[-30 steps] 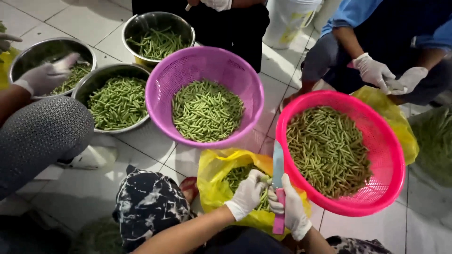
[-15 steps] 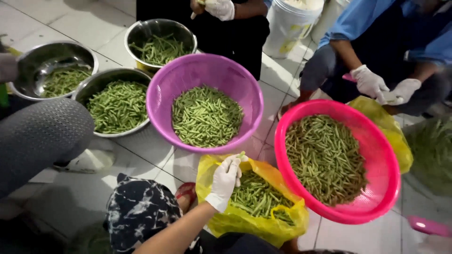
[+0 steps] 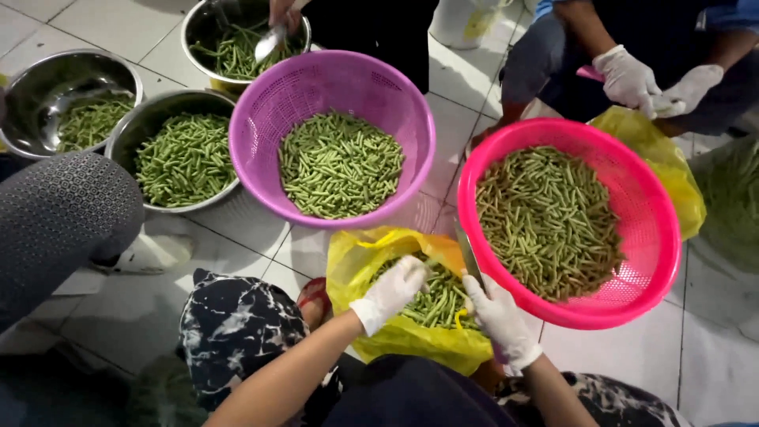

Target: A person sitting on the floor trims the ends of green beans using a small knife and sorts them into different colored baskets.

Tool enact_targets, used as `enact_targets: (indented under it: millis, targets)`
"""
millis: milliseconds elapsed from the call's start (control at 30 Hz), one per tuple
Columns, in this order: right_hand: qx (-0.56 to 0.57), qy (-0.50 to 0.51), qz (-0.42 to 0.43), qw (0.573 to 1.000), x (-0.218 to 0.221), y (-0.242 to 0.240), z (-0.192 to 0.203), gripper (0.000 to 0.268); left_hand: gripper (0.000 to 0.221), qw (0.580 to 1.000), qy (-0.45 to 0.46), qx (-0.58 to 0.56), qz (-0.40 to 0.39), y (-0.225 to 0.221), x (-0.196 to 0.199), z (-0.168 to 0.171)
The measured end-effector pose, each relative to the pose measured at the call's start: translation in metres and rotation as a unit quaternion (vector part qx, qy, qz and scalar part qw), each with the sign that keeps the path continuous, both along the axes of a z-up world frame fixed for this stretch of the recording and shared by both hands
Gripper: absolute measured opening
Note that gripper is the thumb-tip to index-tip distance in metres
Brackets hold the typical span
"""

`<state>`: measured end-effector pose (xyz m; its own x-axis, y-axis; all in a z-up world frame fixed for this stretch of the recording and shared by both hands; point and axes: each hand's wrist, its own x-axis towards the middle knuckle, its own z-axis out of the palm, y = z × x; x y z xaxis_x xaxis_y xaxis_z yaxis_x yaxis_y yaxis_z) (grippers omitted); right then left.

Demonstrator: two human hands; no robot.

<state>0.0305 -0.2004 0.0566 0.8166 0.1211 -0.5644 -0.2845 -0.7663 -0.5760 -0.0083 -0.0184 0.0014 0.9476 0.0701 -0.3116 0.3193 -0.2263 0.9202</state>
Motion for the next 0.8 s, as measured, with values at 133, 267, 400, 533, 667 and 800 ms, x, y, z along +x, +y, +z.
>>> enact_targets:
  millis: [133,267,400,533,667,800]
  targets:
    - [0.152,-0.129,-0.049,0.979,-0.005,0.009,-0.021,0.018,0.019,0.994,0.039,-0.056,-0.085,-0.017,-0.004,-0.014]
    - [0.2,-0.179,-0.101,0.958,0.006,0.005,-0.037,0.019,0.036,0.996,-0.016,0.036,-0.086,-0.013,-0.007,-0.011]
    - [0.428,0.015,-0.161,0.889,0.03,0.0,-0.008,0.027,0.041,0.998,0.028,0.025,-0.044,-0.006,-0.002,0.014]
    - [0.319,-0.087,-0.003,0.944,0.007,0.008,0.016,0.036,0.028,0.998,-0.005,-0.055,-0.018,-0.003,0.002,-0.009]
    - [0.087,-0.219,0.23,0.944,-0.007,0.021,0.013,0.054,0.029,0.999,0.009,-0.04,-0.033,-0.003,0.004,-0.007]
    - [0.054,-0.249,0.231,0.939,-0.003,0.023,-0.013,0.034,0.026,0.995,0.005,-0.091,-0.025,-0.003,0.002,-0.009]
